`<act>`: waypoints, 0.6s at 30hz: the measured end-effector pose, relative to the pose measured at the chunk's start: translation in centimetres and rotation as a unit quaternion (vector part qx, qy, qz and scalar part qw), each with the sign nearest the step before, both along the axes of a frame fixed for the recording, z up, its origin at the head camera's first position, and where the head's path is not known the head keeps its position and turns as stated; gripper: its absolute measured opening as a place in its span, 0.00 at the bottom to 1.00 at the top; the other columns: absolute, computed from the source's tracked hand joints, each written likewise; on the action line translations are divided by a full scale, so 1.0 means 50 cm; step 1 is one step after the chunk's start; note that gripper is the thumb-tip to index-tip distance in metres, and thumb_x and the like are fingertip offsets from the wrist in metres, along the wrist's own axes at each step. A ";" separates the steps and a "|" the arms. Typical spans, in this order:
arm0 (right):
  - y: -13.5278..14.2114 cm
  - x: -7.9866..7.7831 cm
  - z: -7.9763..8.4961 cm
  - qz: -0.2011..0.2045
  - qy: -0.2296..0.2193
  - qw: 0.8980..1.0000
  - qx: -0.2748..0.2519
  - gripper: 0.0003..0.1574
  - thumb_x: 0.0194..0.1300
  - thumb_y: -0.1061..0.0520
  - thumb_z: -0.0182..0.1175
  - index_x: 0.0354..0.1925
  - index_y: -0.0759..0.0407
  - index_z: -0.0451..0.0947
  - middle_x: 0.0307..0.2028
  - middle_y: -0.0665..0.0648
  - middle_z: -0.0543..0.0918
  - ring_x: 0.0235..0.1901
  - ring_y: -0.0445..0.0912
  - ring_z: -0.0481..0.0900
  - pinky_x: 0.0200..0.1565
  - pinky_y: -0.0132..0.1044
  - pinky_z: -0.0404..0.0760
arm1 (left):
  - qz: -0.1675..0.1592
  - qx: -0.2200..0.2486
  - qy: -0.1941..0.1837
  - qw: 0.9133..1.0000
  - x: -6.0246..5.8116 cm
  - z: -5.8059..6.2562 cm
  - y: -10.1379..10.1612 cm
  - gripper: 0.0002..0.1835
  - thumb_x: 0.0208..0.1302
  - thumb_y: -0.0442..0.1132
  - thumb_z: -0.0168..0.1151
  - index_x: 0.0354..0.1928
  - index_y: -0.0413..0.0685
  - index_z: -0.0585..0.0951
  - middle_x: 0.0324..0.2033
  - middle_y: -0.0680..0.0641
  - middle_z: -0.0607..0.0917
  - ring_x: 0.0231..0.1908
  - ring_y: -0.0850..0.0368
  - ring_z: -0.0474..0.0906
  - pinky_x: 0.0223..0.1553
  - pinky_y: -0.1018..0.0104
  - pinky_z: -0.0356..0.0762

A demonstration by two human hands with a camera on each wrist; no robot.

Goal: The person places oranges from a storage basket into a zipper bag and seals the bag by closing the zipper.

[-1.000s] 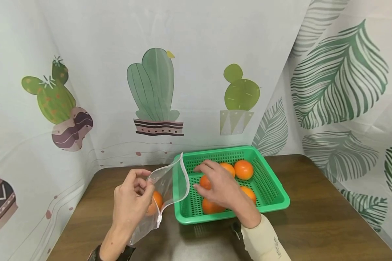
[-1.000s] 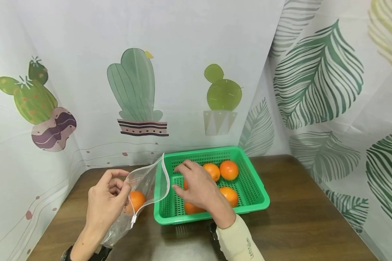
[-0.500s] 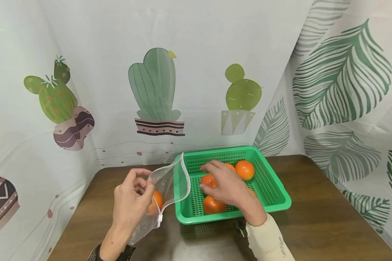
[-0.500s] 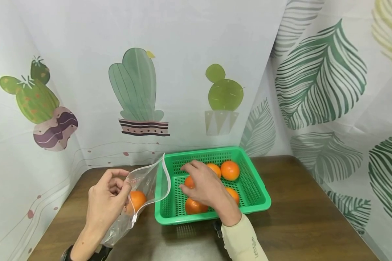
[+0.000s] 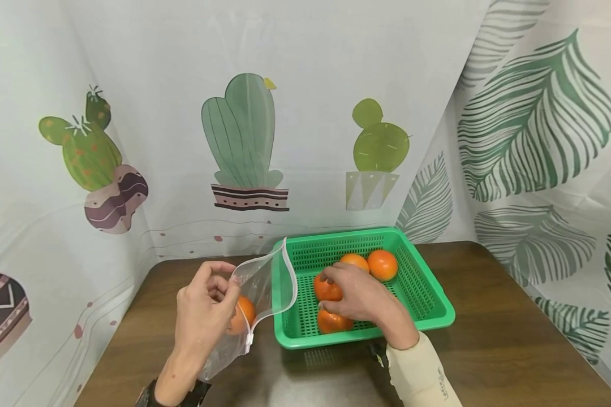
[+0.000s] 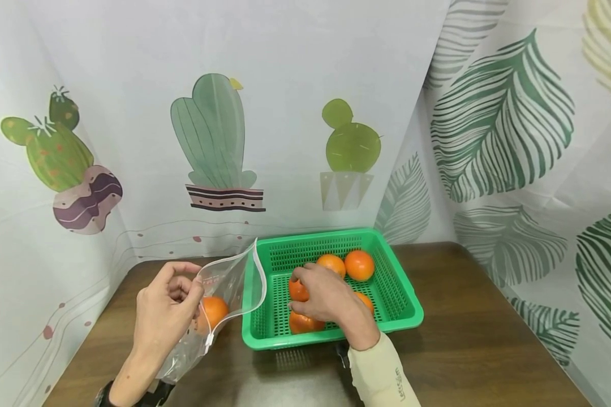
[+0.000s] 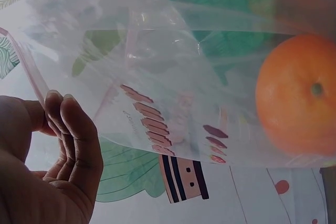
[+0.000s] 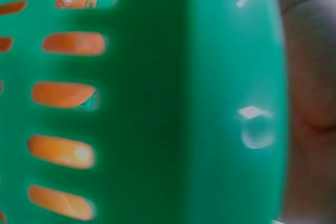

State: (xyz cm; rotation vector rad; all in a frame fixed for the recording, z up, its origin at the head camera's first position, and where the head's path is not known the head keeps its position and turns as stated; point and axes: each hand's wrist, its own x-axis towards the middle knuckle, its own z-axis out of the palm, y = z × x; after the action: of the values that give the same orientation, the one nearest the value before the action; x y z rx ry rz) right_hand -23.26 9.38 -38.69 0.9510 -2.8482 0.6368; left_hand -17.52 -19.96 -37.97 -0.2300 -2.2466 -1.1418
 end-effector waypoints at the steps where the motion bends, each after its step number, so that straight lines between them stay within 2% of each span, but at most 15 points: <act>1: 0.001 0.000 0.000 0.003 -0.009 1.000 0.002 0.28 0.54 0.50 0.72 0.52 0.56 0.81 0.49 0.53 0.83 0.48 0.45 0.78 0.51 0.43 0.79 | -0.001 0.000 0.000 1.000 0.000 0.000 0.000 0.14 0.64 0.32 0.64 0.45 0.61 0.77 0.13 0.63 0.77 0.10 0.67 0.74 0.07 0.72 0.63; 7: 0.001 -0.001 -0.006 0.016 -0.074 0.997 0.018 0.27 0.55 0.53 0.72 0.52 0.59 0.80 0.48 0.54 0.83 0.45 0.45 0.77 0.48 0.43 0.79 | -0.010 0.006 -0.002 1.000 0.000 -0.001 0.001 0.11 0.65 0.34 0.64 0.46 0.58 0.78 0.13 0.61 0.77 0.09 0.67 0.73 0.06 0.72 0.64; 10: -0.004 -0.002 -0.010 0.022 -0.095 0.995 0.035 0.21 0.56 0.53 0.72 0.47 0.59 0.81 0.42 0.52 0.83 0.39 0.43 0.76 0.44 0.39 0.78 | -0.010 0.005 -0.002 1.000 0.000 -0.001 0.001 0.11 0.65 0.34 0.64 0.46 0.57 0.78 0.13 0.61 0.77 0.08 0.67 0.73 0.06 0.72 0.64; 13: -0.009 -0.002 -0.013 0.028 -0.095 0.994 0.052 0.16 0.55 0.54 0.71 0.42 0.57 0.82 0.38 0.51 0.81 0.35 0.42 0.74 0.42 0.37 0.76 | -0.010 0.002 -0.001 1.000 0.000 0.000 0.001 0.12 0.65 0.33 0.65 0.46 0.57 0.78 0.14 0.61 0.77 0.09 0.67 0.72 0.07 0.72 0.64; 18: -0.013 0.002 -0.014 0.025 -0.080 0.994 0.070 0.17 0.52 0.56 0.72 0.41 0.56 0.81 0.37 0.50 0.79 0.33 0.43 0.72 0.40 0.38 0.75 | -0.008 -0.004 0.002 1.000 -0.001 0.000 0.000 0.10 0.65 0.35 0.65 0.46 0.55 0.79 0.14 0.62 0.77 0.09 0.67 0.73 0.09 0.72 0.65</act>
State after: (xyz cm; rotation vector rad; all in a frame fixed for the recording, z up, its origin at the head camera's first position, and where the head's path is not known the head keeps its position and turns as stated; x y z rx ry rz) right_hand -23.14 8.71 -39.38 1.0391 -3.0533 0.5466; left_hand -17.58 -19.97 -37.95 -0.2542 -2.2490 -1.1410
